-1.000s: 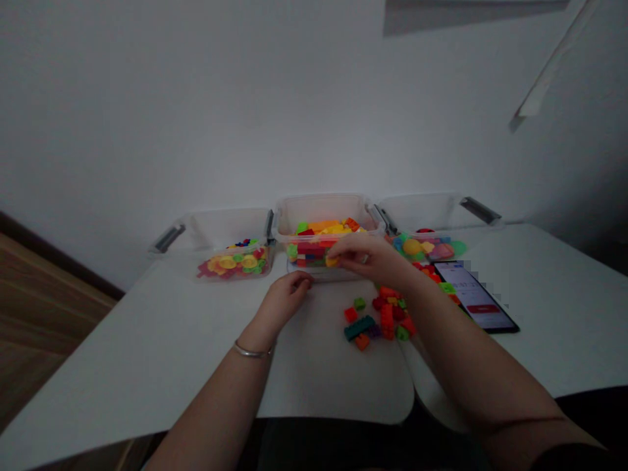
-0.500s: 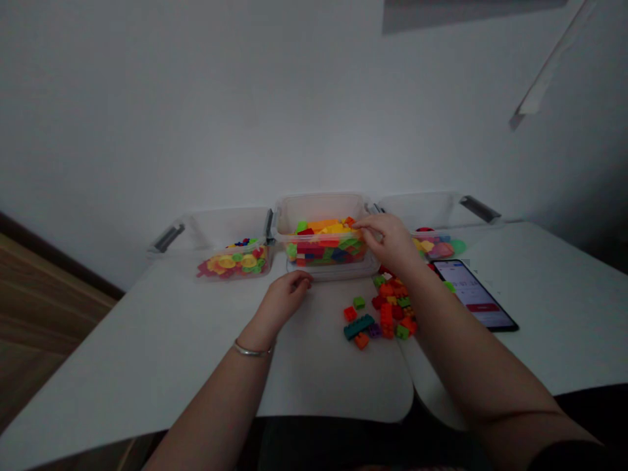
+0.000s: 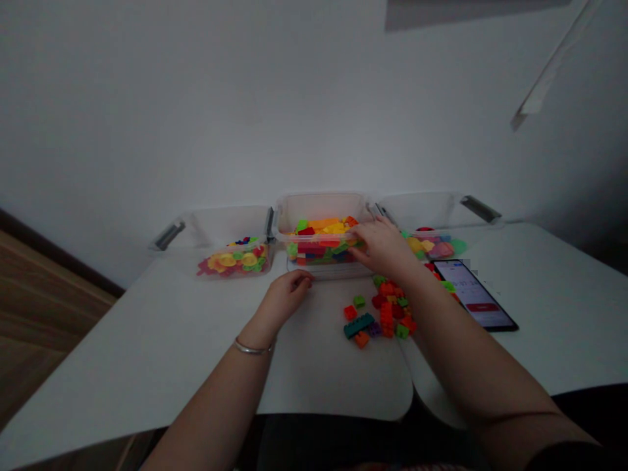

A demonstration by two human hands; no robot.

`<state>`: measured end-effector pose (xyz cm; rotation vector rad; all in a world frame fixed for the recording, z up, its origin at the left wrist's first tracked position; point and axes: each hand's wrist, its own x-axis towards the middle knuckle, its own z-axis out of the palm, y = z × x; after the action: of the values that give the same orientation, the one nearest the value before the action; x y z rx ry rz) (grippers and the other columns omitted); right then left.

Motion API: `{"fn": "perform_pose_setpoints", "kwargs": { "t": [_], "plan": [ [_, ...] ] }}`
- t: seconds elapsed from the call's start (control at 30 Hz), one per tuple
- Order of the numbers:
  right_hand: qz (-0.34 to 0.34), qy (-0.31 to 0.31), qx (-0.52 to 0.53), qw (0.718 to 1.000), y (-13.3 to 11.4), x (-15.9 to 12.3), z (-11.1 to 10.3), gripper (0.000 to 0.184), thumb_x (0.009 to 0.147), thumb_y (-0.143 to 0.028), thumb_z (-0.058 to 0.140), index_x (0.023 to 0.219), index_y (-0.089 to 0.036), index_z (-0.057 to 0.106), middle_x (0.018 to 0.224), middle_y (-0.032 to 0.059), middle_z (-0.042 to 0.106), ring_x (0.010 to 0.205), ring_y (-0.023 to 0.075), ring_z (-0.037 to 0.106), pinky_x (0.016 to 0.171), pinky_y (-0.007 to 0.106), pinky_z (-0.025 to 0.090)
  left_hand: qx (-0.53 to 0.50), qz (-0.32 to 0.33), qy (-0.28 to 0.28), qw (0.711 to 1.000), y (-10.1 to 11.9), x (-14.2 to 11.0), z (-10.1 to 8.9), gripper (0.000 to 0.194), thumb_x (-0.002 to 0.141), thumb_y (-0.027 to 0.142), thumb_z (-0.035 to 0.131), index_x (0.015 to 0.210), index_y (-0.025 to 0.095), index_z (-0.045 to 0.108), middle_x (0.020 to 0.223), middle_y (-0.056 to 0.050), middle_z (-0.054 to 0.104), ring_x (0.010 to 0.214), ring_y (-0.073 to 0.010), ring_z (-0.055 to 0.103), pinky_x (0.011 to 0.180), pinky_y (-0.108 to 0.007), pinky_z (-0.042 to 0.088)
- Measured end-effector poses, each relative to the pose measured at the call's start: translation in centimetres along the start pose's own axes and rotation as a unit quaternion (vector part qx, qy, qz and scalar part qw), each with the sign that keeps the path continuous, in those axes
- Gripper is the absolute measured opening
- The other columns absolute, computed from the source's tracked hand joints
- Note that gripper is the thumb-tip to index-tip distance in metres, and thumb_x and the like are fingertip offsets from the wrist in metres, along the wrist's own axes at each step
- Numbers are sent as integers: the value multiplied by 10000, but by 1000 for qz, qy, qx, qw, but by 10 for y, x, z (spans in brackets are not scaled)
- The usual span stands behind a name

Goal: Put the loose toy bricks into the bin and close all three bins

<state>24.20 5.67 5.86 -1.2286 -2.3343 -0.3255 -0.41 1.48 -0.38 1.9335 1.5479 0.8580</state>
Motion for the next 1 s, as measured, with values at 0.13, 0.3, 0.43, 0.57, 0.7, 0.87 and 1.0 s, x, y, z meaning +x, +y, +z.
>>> {"fn": "perform_pose_setpoints", "kwargs": {
  "t": [0.13, 0.3, 0.43, 0.57, 0.7, 0.87, 1.0],
  "plan": [
    [4, 14, 63, 998, 3, -1, 1, 262, 845, -297, 609, 1072, -174, 657, 1082, 97, 719, 1057, 268, 640, 1095, 523, 314, 2, 4, -8, 1000, -2, 1, 0, 295, 845, 343, 466, 958, 196, 696, 864, -48, 728, 825, -214, 665, 763, -318, 502],
    [20, 73, 134, 988, 6, -1, 2, 378, 845, -282, 579, 1203, -165, 619, 1193, 124, 674, 1131, 269, 594, 1034, 470, 410, 0, 5, -10, 1000, -3, 0, 0, 293, 846, 334, 463, 960, 188, 690, 864, -52, 725, 819, -216, 662, 760, -320, 498],
    [54, 154, 154, 974, 2, -2, -8, 316, 858, -227, 514, 1135, -159, 649, 1127, 127, 696, 1069, 253, 615, 950, 417, 465, -2, 8, -11, 1000, -2, 0, 0, 298, 849, 341, 462, 962, 184, 689, 865, -52, 725, 826, -215, 664, 765, -315, 495],
    [65, 164, 169, 970, -7, -3, -23, 236, 869, -227, 494, 972, -187, 703, 962, 80, 735, 869, 204, 653, 785, 328, 490, 2, 11, -10, 1000, -3, 0, 0, 306, 847, 342, 456, 960, 179, 689, 862, -53, 725, 824, -215, 662, 761, -315, 492],
    [23, 23, 196, 980, -18, -5, -33, 207, 867, -254, 533, 921, -199, 725, 822, 34, 729, 693, 146, 619, 639, 258, 432, 3, 10, -8, 1000, -2, 0, 0, 307, 840, 341, 461, 965, 181, 692, 868, -56, 727, 825, -220, 663, 769, -324, 494],
    [-36, -255, 181, 949, -28, -6, -30, 184, 835, -255, 591, 944, -237, 738, 885, 16, 741, 732, 151, 639, 638, 254, 428, -1, 7, -7, 1000, 3, -1, 0, 301, 837, 327, 467, 957, 176, 698, 864, -61, 727, 823, -218, 663, 771, -323, 501],
    [-12, -381, 119, 917, -32, -10, -22, 277, 774, -288, 662, 1038, -229, 721, 988, 43, 737, 816, 201, 663, 652, 283, 446, -5, 11, 1, 1000, 0, 1, 1, 308, 841, 335, 469, 976, 177, 698, 865, -59, 724, 814, -217, 661, 765, -328, 501]
  ]
}}
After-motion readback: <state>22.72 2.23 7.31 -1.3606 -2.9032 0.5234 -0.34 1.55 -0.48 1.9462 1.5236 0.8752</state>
